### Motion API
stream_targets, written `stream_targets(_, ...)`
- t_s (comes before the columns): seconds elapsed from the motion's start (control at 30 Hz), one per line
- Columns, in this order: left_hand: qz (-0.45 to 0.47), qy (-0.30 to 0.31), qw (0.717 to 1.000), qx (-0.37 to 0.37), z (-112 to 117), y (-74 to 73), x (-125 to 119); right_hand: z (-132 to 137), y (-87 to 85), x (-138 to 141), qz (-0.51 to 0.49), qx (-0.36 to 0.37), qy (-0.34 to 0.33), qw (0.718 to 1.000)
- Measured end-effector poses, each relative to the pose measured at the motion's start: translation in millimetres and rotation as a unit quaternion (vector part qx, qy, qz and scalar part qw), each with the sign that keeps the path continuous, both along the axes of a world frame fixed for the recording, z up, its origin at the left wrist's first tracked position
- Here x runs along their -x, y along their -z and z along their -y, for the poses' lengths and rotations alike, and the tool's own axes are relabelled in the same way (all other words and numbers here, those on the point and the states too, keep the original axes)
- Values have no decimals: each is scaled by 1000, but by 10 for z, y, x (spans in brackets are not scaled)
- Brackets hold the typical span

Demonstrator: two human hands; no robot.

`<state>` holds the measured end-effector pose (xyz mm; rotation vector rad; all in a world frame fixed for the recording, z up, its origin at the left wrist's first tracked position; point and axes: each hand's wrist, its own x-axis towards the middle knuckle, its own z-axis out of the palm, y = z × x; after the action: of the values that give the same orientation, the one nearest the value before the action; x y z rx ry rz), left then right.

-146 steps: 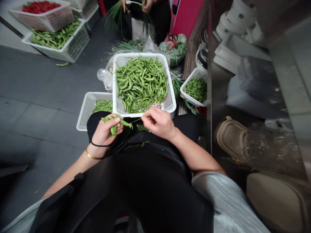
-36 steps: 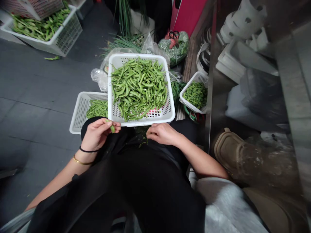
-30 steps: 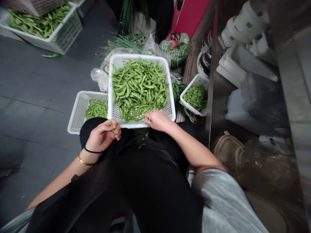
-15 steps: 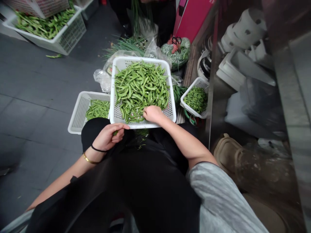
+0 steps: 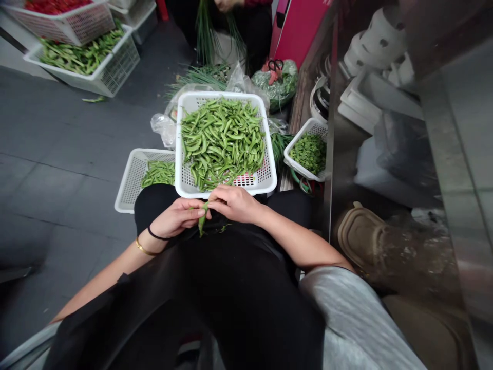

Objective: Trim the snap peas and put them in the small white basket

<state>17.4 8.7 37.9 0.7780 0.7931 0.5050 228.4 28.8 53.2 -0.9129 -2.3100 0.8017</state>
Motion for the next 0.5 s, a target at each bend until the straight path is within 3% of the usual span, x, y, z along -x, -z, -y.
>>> stream_targets(0.1, 26, 18, 999, 36, 23, -1, -9, 50, -14, 56, 68, -62, -18, 996)
stream_targets(0.27, 89, -43, 992, 83, 63, 89, -99, 193, 39, 182, 190, -187, 82, 960)
stream_targets(0.37, 55, -139, 988, 43, 58, 97, -72, 204, -12, 57, 134, -169, 107, 971)
stream_targets(0.5, -50, -245, 965, -85, 54, 57, 41, 174, -190, -279, 48, -64, 151, 985)
